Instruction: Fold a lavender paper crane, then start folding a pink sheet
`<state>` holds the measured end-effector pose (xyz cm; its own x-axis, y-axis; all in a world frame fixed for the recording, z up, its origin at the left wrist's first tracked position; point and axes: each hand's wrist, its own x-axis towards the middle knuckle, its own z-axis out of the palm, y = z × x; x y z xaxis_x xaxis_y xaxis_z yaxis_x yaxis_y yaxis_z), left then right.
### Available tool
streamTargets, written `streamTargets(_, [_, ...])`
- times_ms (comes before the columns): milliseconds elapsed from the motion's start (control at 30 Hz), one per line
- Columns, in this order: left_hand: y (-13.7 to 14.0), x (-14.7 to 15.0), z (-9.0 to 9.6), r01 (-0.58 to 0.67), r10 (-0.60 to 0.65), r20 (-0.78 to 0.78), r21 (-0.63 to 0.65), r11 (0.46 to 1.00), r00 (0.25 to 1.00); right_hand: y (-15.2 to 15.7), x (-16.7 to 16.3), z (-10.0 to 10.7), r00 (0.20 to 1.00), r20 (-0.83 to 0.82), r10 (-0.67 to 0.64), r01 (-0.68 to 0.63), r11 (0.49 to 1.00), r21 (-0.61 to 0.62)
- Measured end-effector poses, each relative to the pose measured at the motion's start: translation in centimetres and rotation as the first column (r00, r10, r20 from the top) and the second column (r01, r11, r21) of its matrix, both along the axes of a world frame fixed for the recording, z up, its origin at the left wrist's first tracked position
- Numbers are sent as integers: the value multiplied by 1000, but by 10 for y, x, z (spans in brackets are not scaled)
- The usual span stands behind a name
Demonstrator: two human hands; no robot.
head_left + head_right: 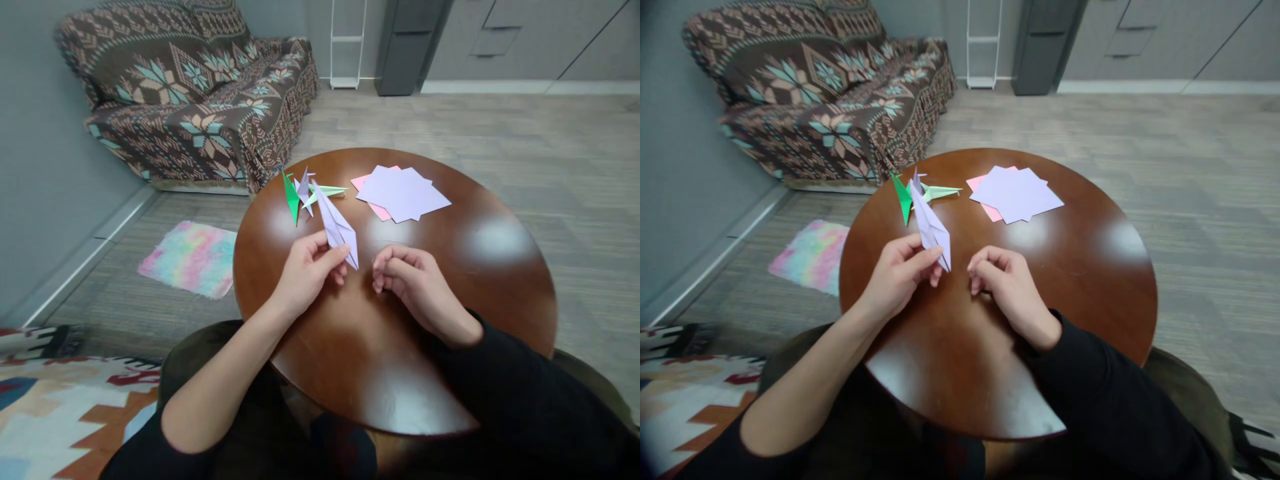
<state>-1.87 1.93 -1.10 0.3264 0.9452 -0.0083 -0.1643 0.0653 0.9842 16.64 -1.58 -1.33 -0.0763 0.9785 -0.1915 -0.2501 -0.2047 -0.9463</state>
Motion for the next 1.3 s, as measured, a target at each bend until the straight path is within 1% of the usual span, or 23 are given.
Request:
streamTargets(33, [-1, -2, 2, 111, -112, -21, -25, 993, 994, 1, 1, 2, 997, -50, -61, 62, 998, 20])
streamTargets(67, [-1, -3, 4, 229, -231, -48, -43, 972, 972, 2, 1, 4, 988, -92, -120, 124, 992, 38])
streamTargets(133, [-4, -5, 8, 424, -428, -118, -54, 904, 896, 5, 4, 7, 979, -119, -165, 174, 982, 72])
streamTargets(167, [-5, -5, 10, 488, -490, -154, -57, 871, 858, 6, 6, 8, 984, -92, -155, 163, 983, 87])
streamTargets(200, [-6, -5, 12, 524, -527, -180, -66, 849, 830, 7, 8, 8, 989, -48, -139, 144, 985, 99])
streamTargets(233, [-6, -5, 13, 530, -534, -191, -80, 844, 823, 8, 11, 7, 992, 4, -129, 128, 986, 106])
streamTargets(267, [-5, -5, 13, 506, -515, -190, -97, 857, 836, 9, 14, 6, 990, 53, -130, 124, 986, 109])
streamTargets(300, [-5, -5, 12, 458, -471, -183, -113, 882, 863, 10, 18, 5, 985, 90, -150, 139, 984, 113])
streamTargets(367, [-2, -4, 8, 295, -312, -149, -125, 947, 938, 12, 24, 4, 971, 113, -211, 197, 973, 120])
streamTargets(433, [1, -4, 5, 112, -120, -72, -112, 987, 990, 12, 27, 4, 965, 101, -243, 231, 966, 120])
streamTargets(500, [3, -4, 3, -24, 28, 31, -112, 993, 999, 12, 28, 6, 971, 112, -209, 198, 975, 105])
streamTargets(567, [3, -4, 2, -82, 93, 81, -126, 989, 992, 10, 25, 8, 980, 165, -115, 101, 991, 90])
streamTargets(600, [3, -3, 2, -88, 100, 85, -130, 988, 991, 9, 24, 9, 979, 196, -61, 45, 995, 88])
streamTargets(667, [2, -3, 3, -63, 72, 66, -129, 990, 995, 8, 19, 11, 968, 251, 13, -44, 992, 116])
streamTargets(767, [-1, -1, 2, 28, -26, 12, -101, 995, 1000, 6, 13, 12, 944, 328, 45, -110, 977, 184])
streamTargets(867, [-2, 1, 2, 81, -82, -14, -61, 995, 997, 4, 9, 10, 930, 355, 90, -169, 965, 201])
streamTargets(1100, [-4, 2, 2, 41, -40, 10, -139, 989, 999, 5, 4, 3, 922, 380, 75, -169, 960, 223])
streamTargets(1300, [-8, 5, 3, 30, -37, -91, -81, 996, 995, 3, -1, 3, 922, 372, 109, -205, 952, 229])
